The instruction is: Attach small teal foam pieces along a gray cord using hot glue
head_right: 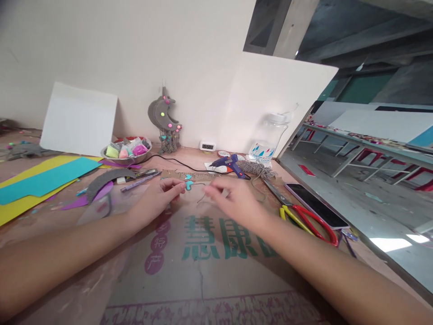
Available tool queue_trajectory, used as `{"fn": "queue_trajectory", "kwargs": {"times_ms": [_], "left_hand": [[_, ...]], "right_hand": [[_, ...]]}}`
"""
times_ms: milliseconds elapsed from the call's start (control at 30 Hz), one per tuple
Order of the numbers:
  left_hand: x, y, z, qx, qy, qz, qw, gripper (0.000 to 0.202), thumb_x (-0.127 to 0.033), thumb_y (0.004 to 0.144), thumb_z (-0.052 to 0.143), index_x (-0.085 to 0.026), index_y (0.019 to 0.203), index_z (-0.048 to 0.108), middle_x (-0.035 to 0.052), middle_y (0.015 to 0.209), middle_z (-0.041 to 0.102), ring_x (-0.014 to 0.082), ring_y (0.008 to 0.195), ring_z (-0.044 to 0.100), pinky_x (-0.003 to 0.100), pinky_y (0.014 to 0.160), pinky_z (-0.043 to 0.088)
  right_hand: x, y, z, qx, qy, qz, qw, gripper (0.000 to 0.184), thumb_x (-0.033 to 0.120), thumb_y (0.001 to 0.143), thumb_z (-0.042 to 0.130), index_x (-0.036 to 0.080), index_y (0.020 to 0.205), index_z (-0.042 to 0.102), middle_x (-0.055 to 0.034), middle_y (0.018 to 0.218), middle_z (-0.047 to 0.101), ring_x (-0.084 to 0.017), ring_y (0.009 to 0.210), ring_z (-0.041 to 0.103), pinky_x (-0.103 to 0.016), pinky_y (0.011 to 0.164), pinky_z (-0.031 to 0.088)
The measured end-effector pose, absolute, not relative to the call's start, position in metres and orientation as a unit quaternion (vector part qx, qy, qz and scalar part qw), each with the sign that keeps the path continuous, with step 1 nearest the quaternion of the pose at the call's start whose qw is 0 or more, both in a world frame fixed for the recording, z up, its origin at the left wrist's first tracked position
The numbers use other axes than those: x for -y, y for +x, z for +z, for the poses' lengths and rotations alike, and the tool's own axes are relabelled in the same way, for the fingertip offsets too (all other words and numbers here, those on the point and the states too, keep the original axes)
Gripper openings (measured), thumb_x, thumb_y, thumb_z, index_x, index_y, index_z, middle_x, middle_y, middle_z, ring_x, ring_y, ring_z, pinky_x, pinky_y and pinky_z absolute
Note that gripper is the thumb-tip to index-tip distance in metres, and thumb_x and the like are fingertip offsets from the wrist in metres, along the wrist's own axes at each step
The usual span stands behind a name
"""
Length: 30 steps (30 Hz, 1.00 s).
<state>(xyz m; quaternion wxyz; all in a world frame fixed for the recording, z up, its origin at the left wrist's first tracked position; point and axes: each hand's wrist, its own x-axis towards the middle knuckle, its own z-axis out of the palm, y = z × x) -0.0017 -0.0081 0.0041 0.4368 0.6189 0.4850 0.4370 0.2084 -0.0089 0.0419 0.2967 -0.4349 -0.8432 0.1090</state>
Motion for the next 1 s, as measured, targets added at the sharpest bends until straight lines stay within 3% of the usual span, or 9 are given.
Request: {"fn": "queue_trajectory", "kwargs": {"times_ms": [100, 200, 267, 533, 700, 833, 933, 1000], "left_hand": [[0.008, -0.001, 0.006, -0.471, 0.632, 0.440, 0.430, 0.028, -0.045, 0.079, 0.056, -0.017, 0.076, 0.063, -0.0026, 0.059, 0.051, 0.0108, 0.055, 0.045, 0.021, 0.050, 0.032], [0.007, -0.002, 0.005, -0.471, 0.635, 0.438, 0.429, 0.028, -0.044, 0.079, 0.055, -0.018, 0.076, 0.064, -0.0026, 0.060, 0.051, 0.0107, 0.055, 0.045, 0.021, 0.050, 0.032], [0.007, -0.002, 0.003, -0.473, 0.635, 0.435, 0.429, 0.027, -0.044, 0.079, 0.055, -0.018, 0.076, 0.064, -0.0029, 0.059, 0.050, 0.0104, 0.053, 0.043, 0.021, 0.049, 0.031], [0.010, 0.000, 0.003, -0.449, 0.656, 0.420, 0.438, 0.024, -0.040, 0.078, 0.056, -0.018, 0.078, 0.065, -0.0026, 0.067, 0.055, 0.0091, 0.055, 0.043, 0.021, 0.051, 0.033], [0.012, 0.003, 0.007, -0.430, 0.679, 0.395, 0.445, 0.020, -0.031, 0.078, 0.054, -0.017, 0.065, 0.056, -0.0048, 0.059, 0.046, 0.0079, 0.052, 0.038, 0.021, 0.050, 0.030], [0.012, 0.003, 0.007, -0.416, 0.706, 0.387, 0.422, 0.022, -0.029, 0.080, 0.052, -0.017, 0.062, 0.056, -0.0041, 0.058, 0.048, 0.0093, 0.053, 0.041, 0.022, 0.052, 0.031], [0.012, 0.003, 0.003, -0.396, 0.739, 0.375, 0.395, 0.021, -0.029, 0.082, 0.050, -0.017, 0.070, 0.063, -0.0007, 0.067, 0.059, 0.0126, 0.063, 0.050, 0.024, 0.060, 0.038], [0.012, 0.002, 0.001, -0.397, 0.736, 0.384, 0.390, 0.018, -0.027, 0.082, 0.051, -0.019, 0.089, 0.065, 0.0028, 0.088, 0.065, 0.0144, 0.074, 0.056, 0.025, 0.067, 0.042]], "right_hand": [[0.017, 0.191, 0.030, 0.859, -0.427, 0.181, 0.216, 0.028, 0.039, 0.088, 0.048, 0.020, 0.079, 0.067, -0.0016, 0.073, 0.066, -0.015, 0.067, 0.058, -0.026, 0.063, 0.043], [0.009, 0.183, 0.017, 0.827, -0.443, 0.249, 0.241, 0.023, 0.037, 0.085, 0.053, 0.021, 0.093, 0.068, -0.0033, 0.093, 0.070, -0.017, 0.081, 0.063, -0.029, 0.073, 0.047], [0.006, 0.181, 0.013, 0.796, -0.451, 0.285, 0.285, 0.022, 0.035, 0.082, 0.056, 0.021, 0.093, 0.069, -0.0039, 0.097, 0.071, -0.018, 0.085, 0.064, -0.030, 0.076, 0.048], [0.007, 0.182, 0.013, 0.729, -0.468, 0.330, 0.376, 0.020, 0.036, 0.078, 0.060, 0.017, 0.075, 0.066, -0.0010, 0.071, 0.065, -0.013, 0.066, 0.057, -0.026, 0.064, 0.046], [0.008, 0.183, 0.012, 0.712, -0.455, 0.384, 0.372, 0.022, 0.038, 0.079, 0.059, 0.017, 0.077, 0.064, 0.0008, 0.066, 0.059, -0.009, 0.057, 0.049, -0.022, 0.055, 0.042], [0.009, 0.181, 0.013, 0.702, -0.455, 0.414, 0.358, 0.023, 0.038, 0.082, 0.056, 0.016, 0.077, 0.063, 0.0004, 0.068, 0.058, -0.009, 0.058, 0.048, -0.021, 0.054, 0.041], [0.009, 0.184, 0.014, 0.705, -0.436, 0.412, 0.379, 0.026, 0.038, 0.083, 0.055, 0.016, 0.072, 0.060, -0.0001, 0.066, 0.058, -0.010, 0.062, 0.050, -0.023, 0.061, 0.043], [0.008, 0.186, 0.013, 0.709, -0.409, 0.418, 0.395, 0.026, 0.039, 0.084, 0.055, 0.016, 0.071, 0.058, 0.0001, 0.067, 0.058, -0.010, 0.062, 0.050, -0.024, 0.064, 0.043]]}}
